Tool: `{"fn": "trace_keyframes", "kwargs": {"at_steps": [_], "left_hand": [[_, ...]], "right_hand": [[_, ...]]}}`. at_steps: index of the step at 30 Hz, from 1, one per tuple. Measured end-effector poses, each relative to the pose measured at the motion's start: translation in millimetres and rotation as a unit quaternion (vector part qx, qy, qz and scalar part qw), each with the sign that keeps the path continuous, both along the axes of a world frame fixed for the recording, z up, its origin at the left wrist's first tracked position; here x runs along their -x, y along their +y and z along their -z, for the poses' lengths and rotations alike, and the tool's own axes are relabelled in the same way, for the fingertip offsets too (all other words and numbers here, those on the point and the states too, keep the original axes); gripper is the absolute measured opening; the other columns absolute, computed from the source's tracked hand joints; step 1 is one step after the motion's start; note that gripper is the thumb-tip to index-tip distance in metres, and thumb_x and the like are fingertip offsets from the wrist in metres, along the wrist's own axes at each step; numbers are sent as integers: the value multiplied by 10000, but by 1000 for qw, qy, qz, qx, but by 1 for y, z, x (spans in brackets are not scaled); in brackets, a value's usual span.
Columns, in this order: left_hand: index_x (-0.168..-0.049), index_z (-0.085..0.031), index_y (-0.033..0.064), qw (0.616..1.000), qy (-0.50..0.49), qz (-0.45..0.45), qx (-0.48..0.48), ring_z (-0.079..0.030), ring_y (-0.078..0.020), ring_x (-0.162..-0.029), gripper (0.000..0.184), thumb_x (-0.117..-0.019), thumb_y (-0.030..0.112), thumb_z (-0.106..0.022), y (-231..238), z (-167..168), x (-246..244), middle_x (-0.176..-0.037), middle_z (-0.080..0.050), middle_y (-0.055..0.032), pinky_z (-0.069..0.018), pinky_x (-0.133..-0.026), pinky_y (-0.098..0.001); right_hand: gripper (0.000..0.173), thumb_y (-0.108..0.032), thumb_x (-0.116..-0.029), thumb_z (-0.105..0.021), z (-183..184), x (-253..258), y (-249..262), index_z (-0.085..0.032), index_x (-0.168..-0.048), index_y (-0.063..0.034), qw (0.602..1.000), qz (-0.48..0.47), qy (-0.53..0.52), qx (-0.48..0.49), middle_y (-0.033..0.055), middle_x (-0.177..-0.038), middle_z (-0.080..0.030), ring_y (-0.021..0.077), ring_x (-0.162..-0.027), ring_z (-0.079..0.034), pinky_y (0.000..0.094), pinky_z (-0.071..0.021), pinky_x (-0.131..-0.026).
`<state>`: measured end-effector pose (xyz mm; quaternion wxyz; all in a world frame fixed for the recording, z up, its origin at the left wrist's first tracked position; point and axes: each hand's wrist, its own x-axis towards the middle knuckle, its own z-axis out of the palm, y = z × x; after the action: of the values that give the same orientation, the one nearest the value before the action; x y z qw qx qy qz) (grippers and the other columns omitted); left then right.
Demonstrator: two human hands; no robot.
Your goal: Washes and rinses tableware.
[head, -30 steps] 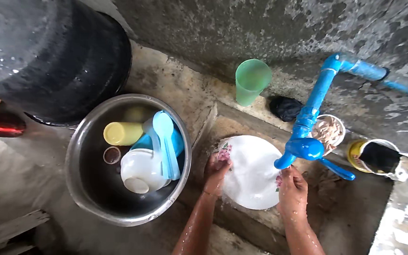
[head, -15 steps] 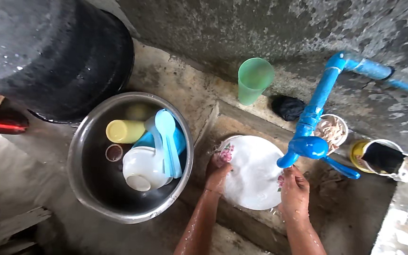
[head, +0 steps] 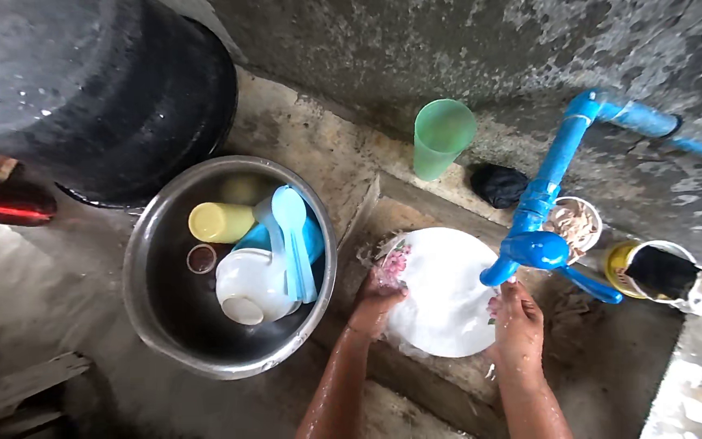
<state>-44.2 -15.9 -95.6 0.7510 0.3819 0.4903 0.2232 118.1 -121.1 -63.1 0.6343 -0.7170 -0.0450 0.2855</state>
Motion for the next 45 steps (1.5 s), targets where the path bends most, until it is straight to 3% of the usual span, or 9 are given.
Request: {"fn": "trace_keyframes", "kwargs": {"at_steps": [10, 16, 26, 30, 32, 35, 38, 43, 45], "left_hand": [[-1180, -630, -47, 983, 111, -116, -88, -676, -73, -932, 302, -905, 33, -726, -2, 8, -20, -1021, -706, -87, -568, -869, -252], [-1436, -443, -86, 995, 52, -28, -80, -621, -103, -1122, 558, -921, -15, -645, 2, 1, -9, -1291, -605, -170, -517, -981, -248], [-1270, -634, -29, 968, 213, -11, -134, -653, -118, -981, 430, -846, 40, -640, 14, -2, -15, -1101, -688, -138, -535, -870, -297], [-1389, -544, -45, 955, 246, 23, -163, -653, -166, -1093, 546, -849, -15, -623, 14, -6, -12, -1229, -660, -190, -537, -945, -316], [-1511, -444, 24, 892, 364, 122, -239, -544, -256, -1320, 632, -899, 9, -600, 5, -16, -18, -1462, -527, -203, -450, -1097, -393], [-1555, -415, 49, 746, 445, 285, -404, -193, -509, -1519, 661, -943, 246, -570, -34, -13, -35, -1645, -233, -286, -113, -1208, -689], [-1294, -682, 55, 720, 360, 366, -466, -224, -416, -1540, 450, -998, 340, -498, -50, -9, -47, -1568, -452, -183, -13, -1212, -686], [-1645, -227, 194, 733, 403, 327, -440, -13, -460, -1560, 773, -983, 419, -558, 5, 0, -67, -1708, -119, -164, 21, -1179, -732], [-1604, -359, 221, 750, 317, 330, -478, -114, -420, -1560, 812, -888, 386, -705, 0, 2, -75, -1691, -231, -122, -50, -1212, -682]], "right_hand": [[349, -153, -1097, -407, 5, 11, 1, -658, -853, -156, 999, 1, 8, -34, -143, -659, -566, -46, -556, -506, 121, -453, -559], [308, -184, -1103, -431, 5, 6, 2, -668, -916, -122, 997, 53, 48, -7, -129, -667, -579, -41, -551, -517, 122, -463, -558], [308, -195, -1112, -409, 21, 18, 5, -641, -925, -116, 993, 70, 90, 7, -113, -638, -540, -29, -539, -512, 138, -467, -545], [287, -209, -1116, -398, 28, 20, 3, -631, -997, -90, 991, 65, 111, 20, -93, -697, -565, -19, -581, -538, 153, -487, -580], [287, -203, -1115, -394, 34, 21, 3, -626, -993, -87, 991, 57, 117, 13, -88, -686, -568, -20, -570, -538, 154, -492, -567], [267, -162, -1107, -364, 39, 29, 5, -607, -1054, -63, 993, 16, 117, -6, -69, -751, -597, -3, -650, -581, 193, -527, -629], [243, -52, -1063, -374, 37, 36, 9, -610, -1117, -34, 991, 18, 133, -25, -36, -784, -660, 24, -657, -638, 223, -568, -613], [294, -145, -1104, -354, 40, 32, 6, -630, -1082, -46, 994, 7, 102, -46, -57, -825, -656, 2, -749, -641, 210, -567, -701], [291, -136, -1102, -343, 38, 31, 8, -616, -1119, -37, 994, 6, 98, -44, -36, -892, -667, 18, -831, -659, 236, -583, -778]]}}
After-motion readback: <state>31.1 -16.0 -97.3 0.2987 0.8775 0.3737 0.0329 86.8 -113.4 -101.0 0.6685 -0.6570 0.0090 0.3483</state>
